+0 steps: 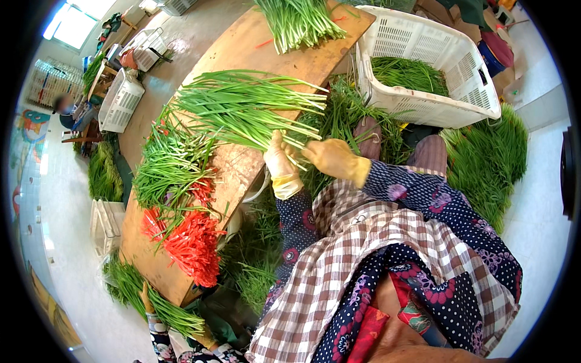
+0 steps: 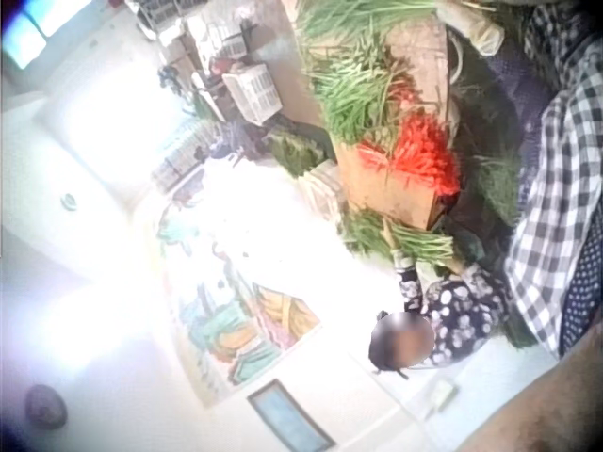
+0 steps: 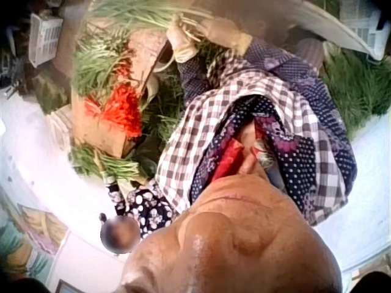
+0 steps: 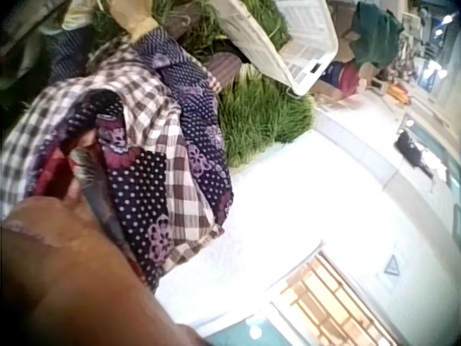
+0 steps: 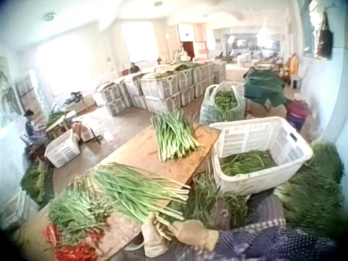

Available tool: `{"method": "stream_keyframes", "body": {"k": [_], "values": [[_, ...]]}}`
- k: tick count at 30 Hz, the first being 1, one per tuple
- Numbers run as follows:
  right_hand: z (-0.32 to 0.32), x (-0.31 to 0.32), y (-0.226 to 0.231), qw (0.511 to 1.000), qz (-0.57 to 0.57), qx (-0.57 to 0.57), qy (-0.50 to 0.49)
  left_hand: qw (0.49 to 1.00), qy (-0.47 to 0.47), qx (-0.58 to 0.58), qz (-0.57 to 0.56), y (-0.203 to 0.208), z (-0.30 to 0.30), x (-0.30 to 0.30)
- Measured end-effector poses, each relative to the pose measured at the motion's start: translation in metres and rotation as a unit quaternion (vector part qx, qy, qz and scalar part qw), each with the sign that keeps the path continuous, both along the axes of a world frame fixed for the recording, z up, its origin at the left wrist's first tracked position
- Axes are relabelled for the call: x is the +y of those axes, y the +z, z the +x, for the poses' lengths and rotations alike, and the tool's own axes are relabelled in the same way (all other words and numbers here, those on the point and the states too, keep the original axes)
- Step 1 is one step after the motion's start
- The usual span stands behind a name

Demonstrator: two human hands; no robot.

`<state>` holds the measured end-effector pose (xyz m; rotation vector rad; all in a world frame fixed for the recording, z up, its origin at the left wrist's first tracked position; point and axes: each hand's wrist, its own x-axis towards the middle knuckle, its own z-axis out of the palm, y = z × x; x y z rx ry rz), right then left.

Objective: The person picks up a bunch of scallions from a table, trims the ends by hand, and places the bunch into a white plastic crate.

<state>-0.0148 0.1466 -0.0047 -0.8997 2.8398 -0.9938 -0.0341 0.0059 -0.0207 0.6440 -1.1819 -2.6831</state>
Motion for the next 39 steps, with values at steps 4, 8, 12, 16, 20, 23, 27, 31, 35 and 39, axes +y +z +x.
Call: {"method": "stream_keyframes", "body": {"k": [4,8,12,16,20,23,27,31,35,39], "values": [[0.048,0.062,0.016,0.999,0.037,0.007,0.018,0.999,-0.016,-0.005,0.031,0.000,0.003,-0.001],[0.035,0.078,0.009,0.999,-0.020,0.010,-0.033,0.996,-0.047,0.026,0.076,-0.002,0.003,-0.007],[0.010,0.027,0.030,0.996,-0.040,-0.059,-0.049,0.999,-0.042,-0.013,0.033,0.004,-0.001,-0.001],[-0.011,-0.014,-0.002,0.992,-0.080,0.029,-0.097,0.998,-0.035,0.009,0.050,0.005,-0.003,-0.003],[0.009,0.014,-0.023,0.997,-0.075,-0.019,-0.030,0.997,-0.047,0.011,0.058,0.001,0.001,-0.006],[0.026,0.052,-0.008,0.995,-0.045,-0.060,-0.068,0.997,-0.050,0.009,0.065,-0.004,0.005,-0.012],[-0.016,0.057,0.010,0.982,-0.142,0.091,-0.085,0.994,-0.069,-0.017,0.084,-0.002,0.009,-0.013],[-0.037,0.020,0.022,0.995,0.078,0.017,-0.052,0.994,-0.056,-0.009,0.094,0.005,0.013,-0.012],[-0.049,0.005,0.009,0.993,0.087,-0.040,-0.065,0.995,-0.036,-0.022,0.086,-0.001,0.014,-0.013],[-0.048,0.014,0.019,0.982,-0.083,-0.141,-0.090,0.994,-0.045,-0.027,0.096,0.008,0.021,-0.004]]}}
